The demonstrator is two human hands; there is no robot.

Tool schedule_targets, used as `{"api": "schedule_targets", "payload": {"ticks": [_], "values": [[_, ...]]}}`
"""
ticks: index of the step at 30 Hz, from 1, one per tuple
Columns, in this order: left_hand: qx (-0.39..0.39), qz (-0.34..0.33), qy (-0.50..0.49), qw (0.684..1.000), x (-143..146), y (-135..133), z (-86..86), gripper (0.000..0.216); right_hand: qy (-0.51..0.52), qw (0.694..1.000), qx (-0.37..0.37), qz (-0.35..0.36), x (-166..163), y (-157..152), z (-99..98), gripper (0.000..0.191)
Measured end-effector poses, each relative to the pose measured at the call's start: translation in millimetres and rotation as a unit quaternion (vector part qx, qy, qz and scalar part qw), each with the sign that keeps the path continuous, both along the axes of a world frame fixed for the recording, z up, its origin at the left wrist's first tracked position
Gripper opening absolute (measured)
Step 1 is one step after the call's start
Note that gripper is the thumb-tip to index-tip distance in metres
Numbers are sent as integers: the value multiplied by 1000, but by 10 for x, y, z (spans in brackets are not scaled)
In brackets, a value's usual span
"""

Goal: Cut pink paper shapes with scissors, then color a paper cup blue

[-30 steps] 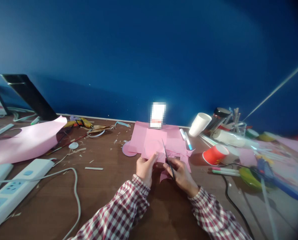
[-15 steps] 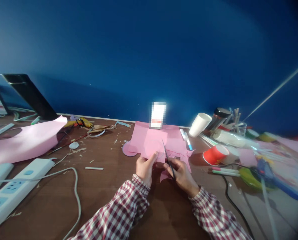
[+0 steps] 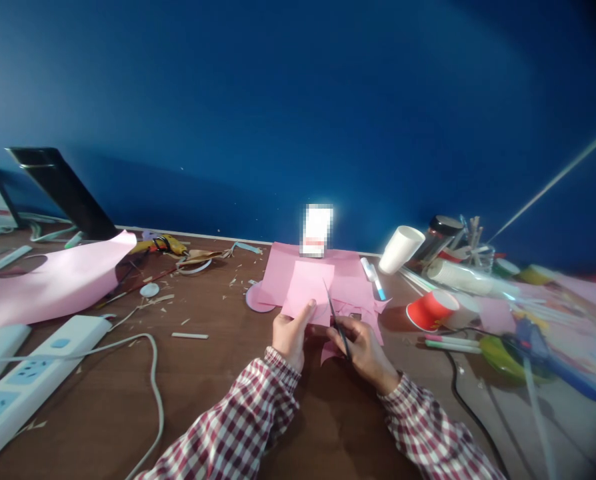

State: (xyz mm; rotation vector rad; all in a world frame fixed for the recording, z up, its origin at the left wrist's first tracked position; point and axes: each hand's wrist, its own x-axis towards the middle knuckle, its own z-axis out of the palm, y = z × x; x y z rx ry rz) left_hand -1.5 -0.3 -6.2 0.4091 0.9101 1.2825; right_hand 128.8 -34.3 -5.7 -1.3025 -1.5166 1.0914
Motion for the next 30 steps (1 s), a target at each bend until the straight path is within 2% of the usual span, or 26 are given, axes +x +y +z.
{"api": "schedule_targets", "payload": {"ticks": [5, 10, 30], "values": [[-10, 15, 28, 999, -4, 24, -67, 43, -24, 1000, 15, -7, 2, 9, -10, 30], [29, 17, 41, 999, 7, 9, -106, 43, -6, 1000, 20, -1, 12, 21, -8, 28], [16, -4, 18, 1000, 3, -16, -51, 39, -16, 1000, 24, 4, 30, 18, 16, 26]]}}
